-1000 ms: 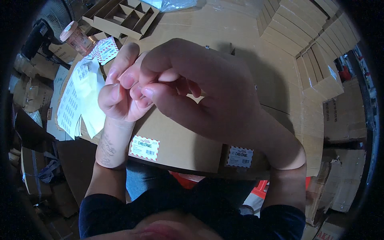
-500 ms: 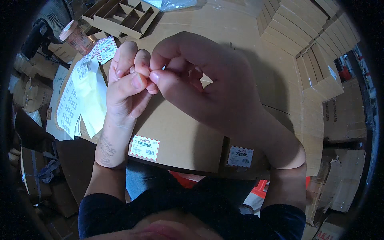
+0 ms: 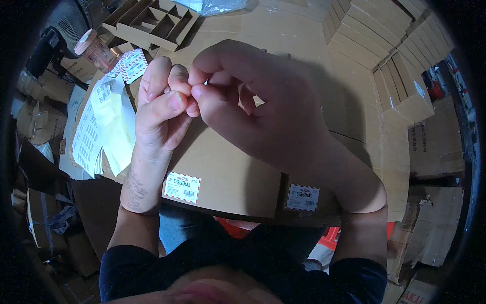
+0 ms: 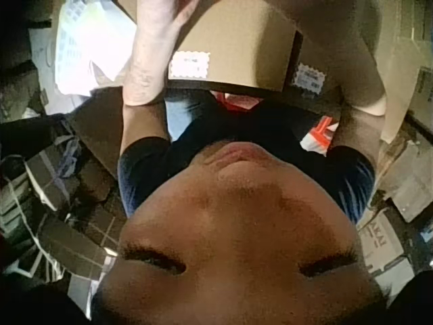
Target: Applying labels and stickers to cardboard boxes for shipping or organization.
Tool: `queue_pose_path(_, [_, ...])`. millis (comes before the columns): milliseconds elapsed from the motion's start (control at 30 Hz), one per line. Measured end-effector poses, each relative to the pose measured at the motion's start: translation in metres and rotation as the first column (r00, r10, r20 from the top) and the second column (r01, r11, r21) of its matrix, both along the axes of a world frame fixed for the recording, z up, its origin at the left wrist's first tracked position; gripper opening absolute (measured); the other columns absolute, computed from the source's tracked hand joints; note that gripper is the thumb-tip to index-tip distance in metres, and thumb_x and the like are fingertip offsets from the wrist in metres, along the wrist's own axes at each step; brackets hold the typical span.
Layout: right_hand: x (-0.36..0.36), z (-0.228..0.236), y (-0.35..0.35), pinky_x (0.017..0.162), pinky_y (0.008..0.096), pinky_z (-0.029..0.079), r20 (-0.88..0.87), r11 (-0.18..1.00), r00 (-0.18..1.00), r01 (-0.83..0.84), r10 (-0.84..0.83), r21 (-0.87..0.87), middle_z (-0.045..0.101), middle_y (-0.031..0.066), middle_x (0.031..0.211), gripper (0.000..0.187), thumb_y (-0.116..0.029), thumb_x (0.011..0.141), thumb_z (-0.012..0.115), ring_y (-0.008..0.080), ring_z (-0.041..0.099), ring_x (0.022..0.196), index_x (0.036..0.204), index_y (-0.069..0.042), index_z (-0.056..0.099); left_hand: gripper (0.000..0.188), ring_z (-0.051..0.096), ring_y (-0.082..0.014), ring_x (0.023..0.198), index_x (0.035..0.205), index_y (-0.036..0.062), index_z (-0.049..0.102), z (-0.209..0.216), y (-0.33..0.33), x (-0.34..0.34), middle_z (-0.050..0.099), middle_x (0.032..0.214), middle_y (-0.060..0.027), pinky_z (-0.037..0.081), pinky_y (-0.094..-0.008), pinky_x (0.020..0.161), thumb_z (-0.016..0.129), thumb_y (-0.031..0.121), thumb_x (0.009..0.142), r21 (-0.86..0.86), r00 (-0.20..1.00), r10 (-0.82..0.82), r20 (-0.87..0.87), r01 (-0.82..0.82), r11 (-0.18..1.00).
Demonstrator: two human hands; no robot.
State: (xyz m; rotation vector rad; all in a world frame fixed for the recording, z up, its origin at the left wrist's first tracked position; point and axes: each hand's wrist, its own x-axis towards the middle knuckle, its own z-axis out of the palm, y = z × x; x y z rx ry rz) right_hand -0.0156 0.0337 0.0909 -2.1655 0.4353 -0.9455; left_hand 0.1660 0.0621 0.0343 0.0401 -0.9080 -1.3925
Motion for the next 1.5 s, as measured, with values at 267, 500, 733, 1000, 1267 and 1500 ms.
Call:
queue_pose_path(267, [-0.001, 0.007, 0.0, 0.056, 0.0222, 0.041, -0.022, 0.85, 0.976, 0.176, -0.215, -0.496, 0.06, 0.0026, 0.076, 0.011, 0.004, 0.078, 0.06, 0.0077, 0.056, 0.065, 0.086, -0.002, 0.062, 0.041, 0.069, -0.0209, 0.09, 0.07, 0.0103, 0.035, 0.006, 0.005, -0.004, 0.069, 0.091, -0.02, 0.059, -0.0292, 0.074, 0.066, -0.015, 0.079, -0.191, 0.85, 0.399, 0.345, -0.353, 0.916])
queue_pose_path(500, [-0.005, 0.011, -0.011, 0.056, 0.03, 0.047, 0.001, 0.674, 0.981, 0.135, -0.195, -0.726, 0.059, 0.0068, 0.072, 0.011, 0.002, 0.072, 0.063, 0.0183, 0.058, 0.062, 0.082, -0.003, 0.062, 0.041, 0.069, -0.0173, 0.089, 0.068, 0.0095, 0.036, 0.011, 0.008, -0.002, 0.069, 0.09, -0.0187, 0.059, -0.0273, 0.074, 0.07, -0.011, 0.079, -0.282, 0.747, 0.468, 0.471, -0.375, 0.883])
queue_pose_path(733, [-0.008, 0.014, -0.016, 0.058, 0.025, 0.046, -0.123, 0.882, 0.988, 0.021, -0.089, -0.47, 0.061, 0.0045, 0.077, 0.007, -0.001, 0.081, 0.061, 0.0107, 0.058, 0.067, 0.088, -0.002, 0.063, 0.039, 0.068, -0.0151, 0.082, 0.07, 0.01, 0.038, 0.007, 0.005, 0.002, 0.069, 0.089, -0.0177, 0.057, -0.0251, 0.07, 0.069, -0.011, 0.079, -0.203, 0.813, 0.385, 0.438, -0.327, 0.923])
queue_pose_path(1000, [0.0, 0.004, -0.014, 0.056, 0.0187, 0.038, 0.024, 0.998, 0.998, -0.049, 0.05, -0.033, 0.061, 0.0016, 0.081, 0.009, 0.003, 0.084, 0.06, 0.002, 0.051, 0.066, 0.091, -0.001, 0.063, 0.026, 0.065, -0.0191, 0.084, 0.082, 0.0117, 0.039, 0.004, -0.001, 0.002, 0.06, 0.092, -0.0138, 0.054, -0.0295, 0.075, 0.059, -0.005, 0.084, -0.009, 0.996, -0.038, 0.084, 0.039, 0.999])
queue_pose_path(1267, [0.004, 0.007, -0.009, 0.052, 0.0216, 0.034, 0.01, 0.884, 1.0, 0.018, -0.015, -0.466, 0.056, -0.0005, 0.07, 0.013, 0.003, 0.075, 0.068, 0.0068, 0.045, 0.056, 0.083, -0.007, 0.067, 0.024, 0.063, -0.0235, 0.082, 0.09, 0.0109, 0.036, 0.001, -0.002, 0.005, 0.054, 0.091, -0.0152, 0.054, -0.0283, 0.073, 0.05, -0.007, 0.081, -0.008, 0.978, -0.204, -0.031, 0.204, 0.979])
queue_pose_path(1500, [0.005, 0.006, -0.002, 0.05, 0.0221, 0.035, 0.026, 0.896, 1.0, 0.023, -0.013, -0.443, 0.057, -0.001, 0.069, 0.011, 0.001, 0.075, 0.069, 0.0073, 0.045, 0.056, 0.082, -0.007, 0.066, 0.029, 0.063, -0.0232, 0.077, 0.091, 0.0108, 0.035, -0.001, -0.002, 0.004, 0.056, 0.088, -0.0158, 0.054, -0.027, 0.069, 0.05, -0.008, 0.076, -0.035, 0.964, -0.256, -0.067, 0.255, 0.966])
